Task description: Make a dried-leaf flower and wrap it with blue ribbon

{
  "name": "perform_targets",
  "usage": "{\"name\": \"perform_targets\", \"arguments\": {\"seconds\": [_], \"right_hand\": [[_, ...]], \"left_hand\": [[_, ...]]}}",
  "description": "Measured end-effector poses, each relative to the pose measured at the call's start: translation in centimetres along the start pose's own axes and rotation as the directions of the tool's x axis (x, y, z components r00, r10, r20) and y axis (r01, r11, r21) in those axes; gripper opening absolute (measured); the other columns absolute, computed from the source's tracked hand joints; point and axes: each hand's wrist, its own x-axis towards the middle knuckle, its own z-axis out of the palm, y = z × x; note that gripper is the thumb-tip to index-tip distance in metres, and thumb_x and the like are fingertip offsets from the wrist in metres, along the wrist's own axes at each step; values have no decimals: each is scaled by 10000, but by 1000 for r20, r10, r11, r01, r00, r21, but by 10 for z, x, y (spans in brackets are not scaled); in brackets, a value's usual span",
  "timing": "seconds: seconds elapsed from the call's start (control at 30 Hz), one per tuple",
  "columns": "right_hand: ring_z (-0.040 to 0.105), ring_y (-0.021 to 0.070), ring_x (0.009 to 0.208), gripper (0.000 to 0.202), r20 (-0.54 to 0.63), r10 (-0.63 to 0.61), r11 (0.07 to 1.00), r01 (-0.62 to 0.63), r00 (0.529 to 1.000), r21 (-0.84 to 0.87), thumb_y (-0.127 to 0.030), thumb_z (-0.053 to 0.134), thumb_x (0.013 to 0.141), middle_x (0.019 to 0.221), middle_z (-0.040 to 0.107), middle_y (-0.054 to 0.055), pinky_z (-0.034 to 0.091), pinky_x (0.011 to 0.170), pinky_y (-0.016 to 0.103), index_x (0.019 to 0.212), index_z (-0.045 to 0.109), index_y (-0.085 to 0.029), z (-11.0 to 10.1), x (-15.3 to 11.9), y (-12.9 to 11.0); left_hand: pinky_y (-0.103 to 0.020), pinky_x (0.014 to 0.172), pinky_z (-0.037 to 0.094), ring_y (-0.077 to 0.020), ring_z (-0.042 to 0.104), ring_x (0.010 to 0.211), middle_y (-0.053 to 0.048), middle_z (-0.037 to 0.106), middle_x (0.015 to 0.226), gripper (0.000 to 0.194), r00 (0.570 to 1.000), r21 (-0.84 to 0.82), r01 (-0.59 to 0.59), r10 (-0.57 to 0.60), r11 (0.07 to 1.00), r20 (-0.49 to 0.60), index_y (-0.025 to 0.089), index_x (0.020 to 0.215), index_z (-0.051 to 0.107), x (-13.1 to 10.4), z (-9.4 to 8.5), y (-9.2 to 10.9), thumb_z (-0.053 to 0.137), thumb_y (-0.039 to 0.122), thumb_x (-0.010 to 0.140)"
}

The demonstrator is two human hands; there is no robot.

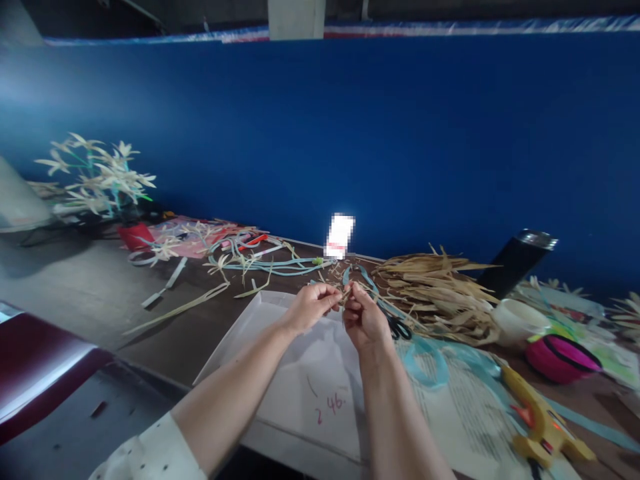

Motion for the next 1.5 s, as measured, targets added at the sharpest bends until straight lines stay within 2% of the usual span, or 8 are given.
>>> {"name": "perform_targets", "arguments": {"seconds": [0.23,0.5,0.63,0.83,1.13,1.33,1.5], "right_hand": [[404,-25,381,202,-6,-29,999,29,1000,-14,-146,727,660,670,595,-48,304,296,45,818,600,-146,1,0,1],[398,-15,386,196,5,-109,991,109,994,-81,-170,742,639,697,608,-48,324,301,60,788,614,-170,2,1,6],[399,-18,392,234,18,-115,989,116,993,-91,-199,765,622,665,578,-64,306,302,54,798,613,-169,1,0,3],[412,-9,424,291,-16,-90,992,89,996,-91,-213,749,649,718,591,-65,314,311,68,911,625,-193,3,-3,-1],[428,2,435,266,-11,-74,987,71,997,-145,-221,743,636,766,621,-40,306,309,76,879,638,-194,7,-5,-2],[463,10,451,288,-83,-162,962,138,983,-237,-244,744,628,823,665,-4,327,314,83,899,664,-191,6,-4,0],[472,21,444,260,-80,-239,929,203,968,-310,-277,758,615,842,680,19,340,312,103,842,670,-189,5,-4,2]], "left_hand": [[-196,574,379,-82,494,543,-15,624,624,294,1000,42,8,-8,999,20,122,809,641,-1,-1,2,523,390,785],[-188,559,372,-78,485,541,-5,601,598,263,998,30,-27,25,999,65,122,756,632,-4,-2,7,520,359,784],[-190,550,367,-73,472,519,-4,611,601,267,1000,-9,9,-8,1000,25,125,781,635,-3,-1,4,544,375,765],[-191,531,355,-67,450,498,-5,619,613,274,998,-27,29,-31,999,-48,134,777,637,-1,-1,1,544,391,759],[-191,532,358,-74,478,515,3,619,606,276,996,14,54,-53,998,-78,142,768,649,-1,-1,3,536,394,764],[-189,550,367,-74,489,534,1,626,620,268,996,33,35,-32,999,-78,143,724,649,-2,-2,3,547,388,758],[-189,547,370,-75,484,539,-10,643,655,271,998,22,24,-23,999,-52,140,762,649,-1,-1,-1,544,390,758]]}}
